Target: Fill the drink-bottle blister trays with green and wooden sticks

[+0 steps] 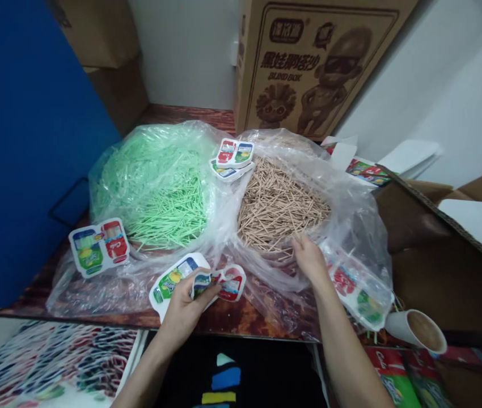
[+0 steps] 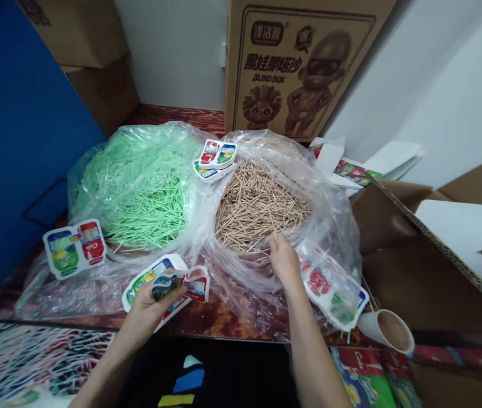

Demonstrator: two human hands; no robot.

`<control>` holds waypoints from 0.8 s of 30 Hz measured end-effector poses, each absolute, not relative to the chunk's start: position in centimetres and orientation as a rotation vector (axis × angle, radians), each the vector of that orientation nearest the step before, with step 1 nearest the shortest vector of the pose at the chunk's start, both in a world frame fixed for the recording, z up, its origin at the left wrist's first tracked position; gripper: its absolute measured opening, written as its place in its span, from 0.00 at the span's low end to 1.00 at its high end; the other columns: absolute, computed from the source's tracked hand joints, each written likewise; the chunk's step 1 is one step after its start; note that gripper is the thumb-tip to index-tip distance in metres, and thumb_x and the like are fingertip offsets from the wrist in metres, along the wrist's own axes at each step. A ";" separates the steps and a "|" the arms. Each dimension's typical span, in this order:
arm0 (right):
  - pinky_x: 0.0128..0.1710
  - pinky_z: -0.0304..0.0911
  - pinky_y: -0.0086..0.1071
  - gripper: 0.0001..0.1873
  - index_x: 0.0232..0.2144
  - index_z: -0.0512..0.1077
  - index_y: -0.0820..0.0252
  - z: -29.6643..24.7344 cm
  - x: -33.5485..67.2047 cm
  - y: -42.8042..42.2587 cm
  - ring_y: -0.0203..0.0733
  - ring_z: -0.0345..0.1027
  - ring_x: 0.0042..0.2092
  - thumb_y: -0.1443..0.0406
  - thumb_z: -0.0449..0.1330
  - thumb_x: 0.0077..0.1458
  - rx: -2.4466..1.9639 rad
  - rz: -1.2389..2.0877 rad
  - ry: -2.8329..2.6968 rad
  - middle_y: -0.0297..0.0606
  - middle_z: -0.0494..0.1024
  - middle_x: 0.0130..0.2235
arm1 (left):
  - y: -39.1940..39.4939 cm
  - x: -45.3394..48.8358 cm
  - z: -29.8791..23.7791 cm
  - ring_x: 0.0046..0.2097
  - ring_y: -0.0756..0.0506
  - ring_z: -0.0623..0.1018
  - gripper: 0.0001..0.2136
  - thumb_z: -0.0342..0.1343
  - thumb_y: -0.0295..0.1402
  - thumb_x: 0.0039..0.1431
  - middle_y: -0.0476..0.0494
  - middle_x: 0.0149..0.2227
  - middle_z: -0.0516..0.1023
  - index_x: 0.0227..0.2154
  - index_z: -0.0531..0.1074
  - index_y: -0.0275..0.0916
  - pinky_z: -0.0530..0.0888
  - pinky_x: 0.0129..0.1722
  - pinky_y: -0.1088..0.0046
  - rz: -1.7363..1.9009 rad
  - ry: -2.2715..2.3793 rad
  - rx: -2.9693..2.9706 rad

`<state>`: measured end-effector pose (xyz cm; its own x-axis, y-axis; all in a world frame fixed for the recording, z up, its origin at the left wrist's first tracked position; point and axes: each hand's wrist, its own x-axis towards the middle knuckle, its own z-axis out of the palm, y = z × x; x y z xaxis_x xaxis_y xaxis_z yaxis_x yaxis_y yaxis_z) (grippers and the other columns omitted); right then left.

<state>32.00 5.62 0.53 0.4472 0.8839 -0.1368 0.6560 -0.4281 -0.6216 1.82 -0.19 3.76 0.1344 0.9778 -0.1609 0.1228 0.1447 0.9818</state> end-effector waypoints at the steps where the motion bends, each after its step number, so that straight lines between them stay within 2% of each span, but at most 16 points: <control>1: 0.39 0.63 0.36 0.07 0.29 0.65 0.58 1.0 31.9 5.2 0.46 0.71 0.40 0.64 0.50 0.59 -2.153 0.662 -1.263 0.43 0.76 0.33 | -0.2 1.9 3.8 0.34 0.45 0.76 0.07 0.62 0.36 0.50 0.47 0.30 0.78 0.28 0.77 0.38 0.71 0.39 0.71 0.941 1.251 1.267; 3: 0.38 0.67 0.38 0.09 0.30 0.65 0.57 2.1 31.1 4.4 0.44 0.73 0.37 0.60 0.51 0.59 -1.865 0.889 -1.133 0.41 0.77 0.34 | -0.2 2.1 3.7 0.34 0.44 0.76 0.07 0.62 0.37 0.51 0.47 0.29 0.77 0.28 0.76 0.39 0.71 0.38 0.72 0.947 1.234 1.283; 5: 0.41 0.69 0.41 0.07 0.31 0.67 0.57 3.5 29.5 3.8 0.43 0.74 0.36 0.59 0.57 0.55 -1.403 1.235 -0.902 0.38 0.78 0.34 | -0.1 2.5 3.4 0.34 0.45 0.75 0.07 0.61 0.37 0.51 0.48 0.28 0.76 0.28 0.75 0.39 0.71 0.37 0.72 0.937 1.208 1.276; 7: 0.45 0.69 0.42 0.08 0.34 0.69 0.56 4.7 27.2 3.7 0.41 0.74 0.36 0.62 0.63 0.50 -1.064 1.506 -0.703 0.34 0.78 0.33 | 0.0 3.0 3.1 0.32 0.45 0.74 0.08 0.62 0.37 0.51 0.49 0.26 0.75 0.25 0.74 0.39 0.70 0.35 0.73 0.907 1.190 1.276; 9: 0.49 0.68 0.43 0.08 0.35 0.71 0.55 5.6 24.9 3.9 0.40 0.75 0.36 0.65 0.63 0.51 -0.926 1.640 -0.596 0.32 0.78 0.31 | 0.2 3.4 2.8 0.31 0.46 0.73 0.09 0.62 0.38 0.51 0.49 0.26 0.75 0.24 0.74 0.38 0.70 0.33 0.74 0.868 1.177 1.274; 15: 0.56 0.63 0.47 0.02 0.33 0.69 0.55 5.6 21.1 4.5 0.43 0.76 0.45 0.66 0.59 0.55 -0.748 1.791 -0.543 0.34 0.82 0.36 | 0.4 3.7 2.1 0.30 0.47 0.73 0.10 0.62 0.39 0.50 0.49 0.27 0.77 0.26 0.75 0.36 0.71 0.32 0.73 0.842 1.122 1.144; 21: 0.53 0.64 0.48 0.04 0.32 0.68 0.56 6.1 20.9 3.3 0.47 0.75 0.46 0.64 0.60 0.54 -0.862 1.757 -0.651 0.37 0.82 0.34 | 0.1 3.7 1.7 0.29 0.48 0.74 0.10 0.64 0.38 0.49 0.50 0.27 0.78 0.24 0.74 0.36 0.71 0.32 0.73 0.853 1.090 0.985; 24: 0.52 0.65 0.45 0.04 0.30 0.69 0.59 7.1 20.6 2.8 0.48 0.74 0.46 0.64 0.60 0.53 -0.954 1.745 -0.819 0.41 0.81 0.38 | 0.1 3.8 1.7 0.30 0.46 0.75 0.08 0.63 0.37 0.50 0.49 0.28 0.79 0.26 0.75 0.37 0.71 0.34 0.72 0.887 1.129 1.057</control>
